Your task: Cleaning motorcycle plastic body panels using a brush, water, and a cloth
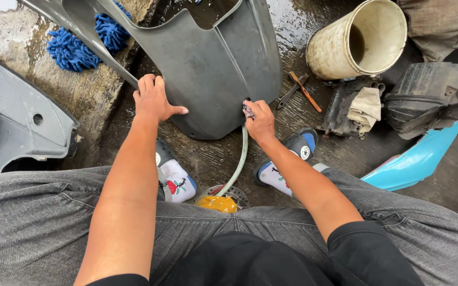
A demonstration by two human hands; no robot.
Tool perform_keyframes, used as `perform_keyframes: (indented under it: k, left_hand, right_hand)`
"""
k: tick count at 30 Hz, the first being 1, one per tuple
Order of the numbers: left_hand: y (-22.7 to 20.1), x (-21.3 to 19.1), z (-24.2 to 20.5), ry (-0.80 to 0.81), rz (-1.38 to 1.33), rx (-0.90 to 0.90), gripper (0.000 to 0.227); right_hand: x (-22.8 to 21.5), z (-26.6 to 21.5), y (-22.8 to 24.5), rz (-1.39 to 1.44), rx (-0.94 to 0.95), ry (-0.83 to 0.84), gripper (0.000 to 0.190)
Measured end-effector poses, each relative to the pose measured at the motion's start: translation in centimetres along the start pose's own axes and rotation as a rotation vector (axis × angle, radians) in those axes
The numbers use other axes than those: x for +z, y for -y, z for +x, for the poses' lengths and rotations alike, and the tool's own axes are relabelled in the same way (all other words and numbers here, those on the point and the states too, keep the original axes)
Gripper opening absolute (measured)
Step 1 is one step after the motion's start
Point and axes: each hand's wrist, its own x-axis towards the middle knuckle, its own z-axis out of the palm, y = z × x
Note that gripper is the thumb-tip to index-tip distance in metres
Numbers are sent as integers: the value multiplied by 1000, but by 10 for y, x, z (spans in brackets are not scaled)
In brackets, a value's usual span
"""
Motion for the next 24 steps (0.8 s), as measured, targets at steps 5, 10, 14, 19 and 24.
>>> perform_keyframes:
  k: [5,10,14,19,24]
  left_hand:
    - [-1,-1,2,15,15,-17,119]
    - [-1,-1,2,4,24,-20,117]
    - [3,4,5,3,32,-15,119]
    - [4,8,6,-12,27,8,118]
    - [12,20,16,-93,63,39,117]
  right_hand:
    - [1,6,7,34,234,11,19]
    - [-1,6,20,110,313,43,20]
    - [-8,-1,23,114,223,66,25]
    - [2,-22,33,36,-56,156,34]
    - [2,3,38,131,107,-10,24]
